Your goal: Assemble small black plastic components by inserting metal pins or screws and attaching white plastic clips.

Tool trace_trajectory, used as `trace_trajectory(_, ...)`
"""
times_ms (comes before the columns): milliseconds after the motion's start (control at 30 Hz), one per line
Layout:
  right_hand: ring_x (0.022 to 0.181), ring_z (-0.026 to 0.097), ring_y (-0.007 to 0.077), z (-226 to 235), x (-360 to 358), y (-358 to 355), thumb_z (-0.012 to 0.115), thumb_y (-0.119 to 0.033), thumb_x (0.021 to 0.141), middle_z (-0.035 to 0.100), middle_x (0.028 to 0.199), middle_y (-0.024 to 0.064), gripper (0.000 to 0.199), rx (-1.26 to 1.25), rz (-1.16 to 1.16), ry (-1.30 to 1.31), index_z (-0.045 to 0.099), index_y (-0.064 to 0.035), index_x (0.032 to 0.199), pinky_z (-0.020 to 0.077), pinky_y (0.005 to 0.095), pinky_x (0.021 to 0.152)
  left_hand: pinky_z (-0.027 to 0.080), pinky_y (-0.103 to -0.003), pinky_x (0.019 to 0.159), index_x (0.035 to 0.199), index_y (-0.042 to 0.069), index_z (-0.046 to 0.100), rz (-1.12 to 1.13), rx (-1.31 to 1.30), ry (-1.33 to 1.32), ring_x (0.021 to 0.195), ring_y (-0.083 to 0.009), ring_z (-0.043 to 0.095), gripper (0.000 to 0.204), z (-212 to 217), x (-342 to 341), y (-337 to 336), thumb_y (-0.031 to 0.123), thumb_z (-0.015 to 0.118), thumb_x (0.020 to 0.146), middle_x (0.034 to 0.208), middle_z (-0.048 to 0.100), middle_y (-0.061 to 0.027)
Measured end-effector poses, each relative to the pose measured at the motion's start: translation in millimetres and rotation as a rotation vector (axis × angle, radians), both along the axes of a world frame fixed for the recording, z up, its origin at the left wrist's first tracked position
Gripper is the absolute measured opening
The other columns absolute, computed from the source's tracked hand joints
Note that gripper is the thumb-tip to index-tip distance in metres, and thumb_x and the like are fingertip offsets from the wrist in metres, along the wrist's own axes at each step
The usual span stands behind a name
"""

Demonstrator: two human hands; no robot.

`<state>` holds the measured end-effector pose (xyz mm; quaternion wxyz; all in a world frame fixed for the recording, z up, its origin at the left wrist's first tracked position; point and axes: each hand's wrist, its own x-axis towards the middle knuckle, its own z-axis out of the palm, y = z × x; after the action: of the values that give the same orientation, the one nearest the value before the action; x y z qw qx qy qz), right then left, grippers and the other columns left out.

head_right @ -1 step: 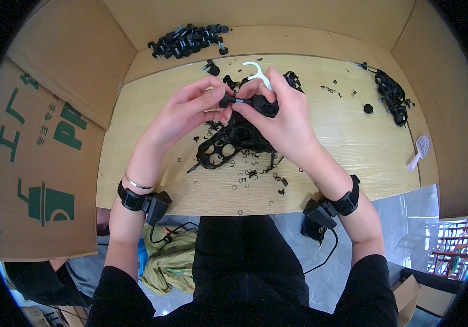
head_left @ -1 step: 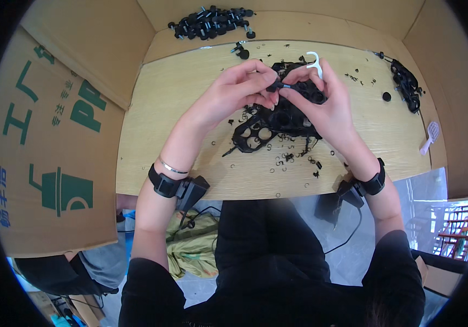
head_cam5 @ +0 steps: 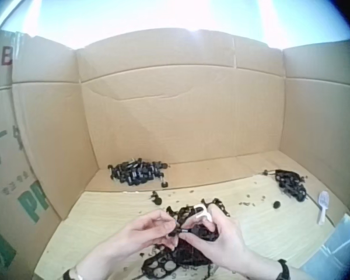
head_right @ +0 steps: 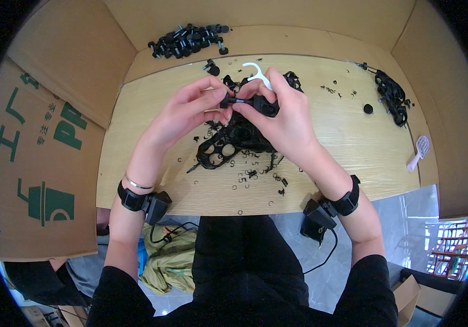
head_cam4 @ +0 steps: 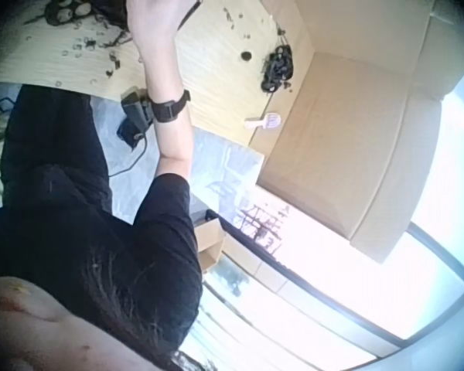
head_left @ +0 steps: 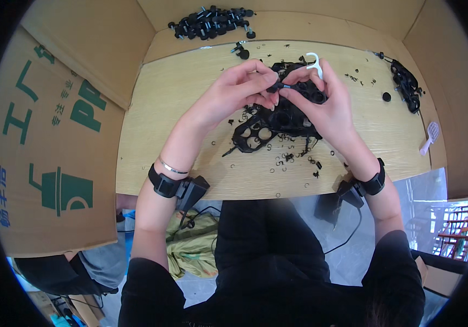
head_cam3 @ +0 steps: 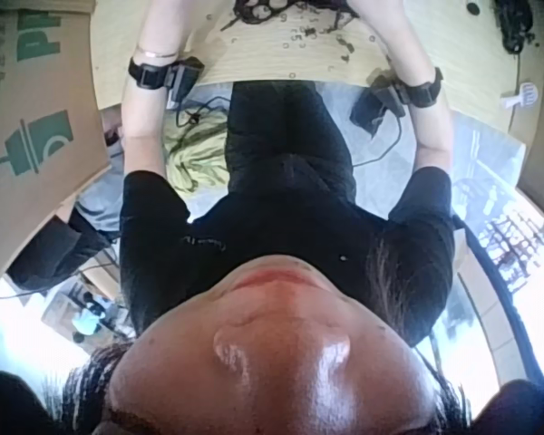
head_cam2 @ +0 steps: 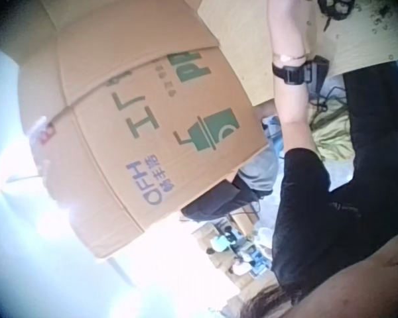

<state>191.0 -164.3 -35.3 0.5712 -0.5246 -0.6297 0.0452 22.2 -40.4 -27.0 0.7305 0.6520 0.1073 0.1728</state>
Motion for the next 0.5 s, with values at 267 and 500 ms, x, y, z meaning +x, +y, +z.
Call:
trace_trajectory(267,0.065,0.059,0.0268,9.6,-1.7,-9.8,0.075,-0.003,0.077,0.048,0.064,0.0081,0.025,-0.206,-0.082,-0.22,0.05,-0.0035,0.081,0.0459,0.0346,0.059,0.051,-0.024,0.076,0.1,0.003,0.054,0.007,0.293,0.034,0.083,-0.0096,0.061,0.015,1.0,0.1,-3.3,0.017,0.057,0.099,0.092,0.064,-0.0033)
trace_trajectory(500,0.069,0.06,0.0292,10.5,-1.0,-8.3,0.072,-0.002,0.078,0.053,0.068,0.0093,0.025,-0.247,-0.08,-0.28,0.047,-0.003,0.084,0.0472,0.0359,0.061,0.05,-0.026,0.08,0.102,0.004,0.054,-0.011,0.33,0.039,0.087,-0.0096,0.061,0.016,-0.9,0.1,-6.0,0.017,0.061,0.096,0.096,0.063,-0.0031)
